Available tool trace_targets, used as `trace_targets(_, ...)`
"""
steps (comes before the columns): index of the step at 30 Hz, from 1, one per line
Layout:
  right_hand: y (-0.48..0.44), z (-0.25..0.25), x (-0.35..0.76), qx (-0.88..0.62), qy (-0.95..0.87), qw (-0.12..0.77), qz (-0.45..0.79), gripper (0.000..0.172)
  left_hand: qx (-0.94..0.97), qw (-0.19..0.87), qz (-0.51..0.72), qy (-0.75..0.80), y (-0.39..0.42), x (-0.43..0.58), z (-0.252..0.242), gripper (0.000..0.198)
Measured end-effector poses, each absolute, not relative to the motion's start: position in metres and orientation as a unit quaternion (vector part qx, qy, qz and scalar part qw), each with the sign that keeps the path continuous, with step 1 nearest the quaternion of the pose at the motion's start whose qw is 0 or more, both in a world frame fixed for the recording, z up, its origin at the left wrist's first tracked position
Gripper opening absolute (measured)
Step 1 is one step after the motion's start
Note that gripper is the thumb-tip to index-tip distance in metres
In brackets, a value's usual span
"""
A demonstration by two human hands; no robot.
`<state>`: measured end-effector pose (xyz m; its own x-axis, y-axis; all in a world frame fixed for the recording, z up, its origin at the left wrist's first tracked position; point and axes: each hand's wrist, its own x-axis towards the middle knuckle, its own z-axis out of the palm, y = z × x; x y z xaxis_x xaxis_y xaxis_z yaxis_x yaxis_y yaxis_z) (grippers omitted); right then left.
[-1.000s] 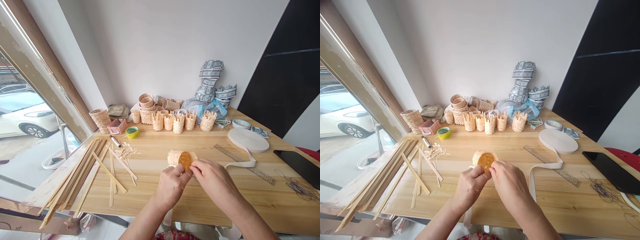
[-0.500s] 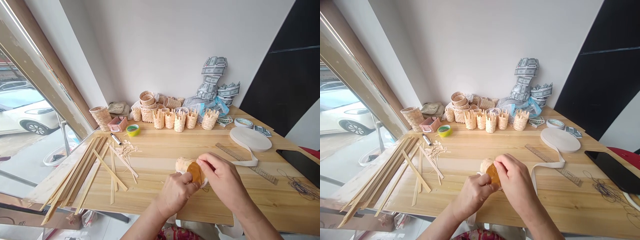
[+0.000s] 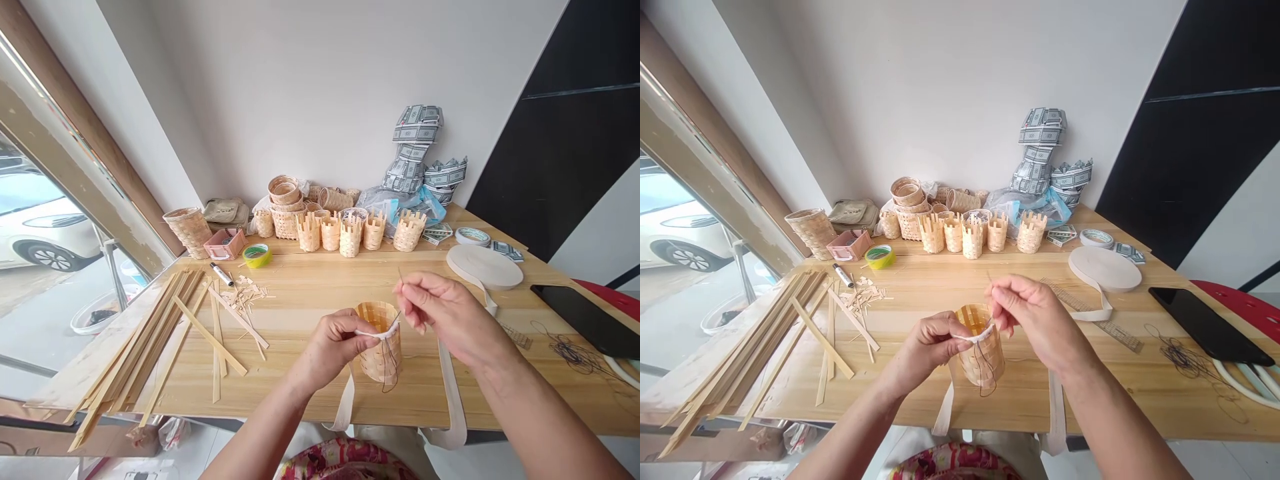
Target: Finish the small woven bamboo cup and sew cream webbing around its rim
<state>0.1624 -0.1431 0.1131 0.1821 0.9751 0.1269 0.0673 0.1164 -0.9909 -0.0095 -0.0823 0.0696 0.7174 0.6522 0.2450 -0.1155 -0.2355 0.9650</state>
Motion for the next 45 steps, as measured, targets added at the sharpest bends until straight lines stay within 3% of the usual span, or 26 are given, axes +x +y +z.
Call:
trace_targets(6, -0.13, 0.135, 0.201, -0.47, -0.379, 0.738, 0.302, 0.008, 0.686, 0.62, 0.324, 0.199, -0.082, -0.013, 0.076, 0.02)
trace_targets(10, -0.126, 0.145, 0.234, -0.471, -0.315, 0.796, 0.211, 0.015, 0.688, 0.615, 0.321, 0.213, -0.077, -0.017, 0.072, 0.018)
trace_targets(15, -0.13, 0.143, 0.27, -0.481, -0.257, 0.827, 0.136, 0.018, 0.687, 0.613, 0.317, 0.226, -0.073, -0.021, 0.069, 0.02)
trace_targets(30, -0.141, 0.132, 0.318, -0.491, -0.156, 0.853, 0.084, 0.029, 0.679, 0.625, 0.324, 0.209, -0.068, -0.023, 0.067, 0.012)
trace_targets(34, -0.141, 0.131, 0.324, -0.489, -0.127, 0.861, 0.06, 0.022, 0.683, 0.616, 0.331, 0.211, -0.065, -0.023, 0.066, 0.013)
trace_targets(40, -0.143, 0.125, 0.282, -0.506, -0.244, 0.827, 0.006, 0.015, 0.608, 0.635, 0.384, 0.282, -0.061, -0.017, 0.06, 0.018)
trace_targets(42, -0.149, 0.116, 0.243, -0.538, -0.346, 0.768, 0.032, 0.012, 0.58, 0.641, 0.4, 0.304, -0.061, -0.014, 0.058, 0.02)
trace_targets(45, -0.158, 0.096, 0.18, -0.597, -0.527, 0.596, 0.104, 0.016, 0.562, 0.642, 0.412, 0.321, -0.062, -0.009, 0.059, 0.02)
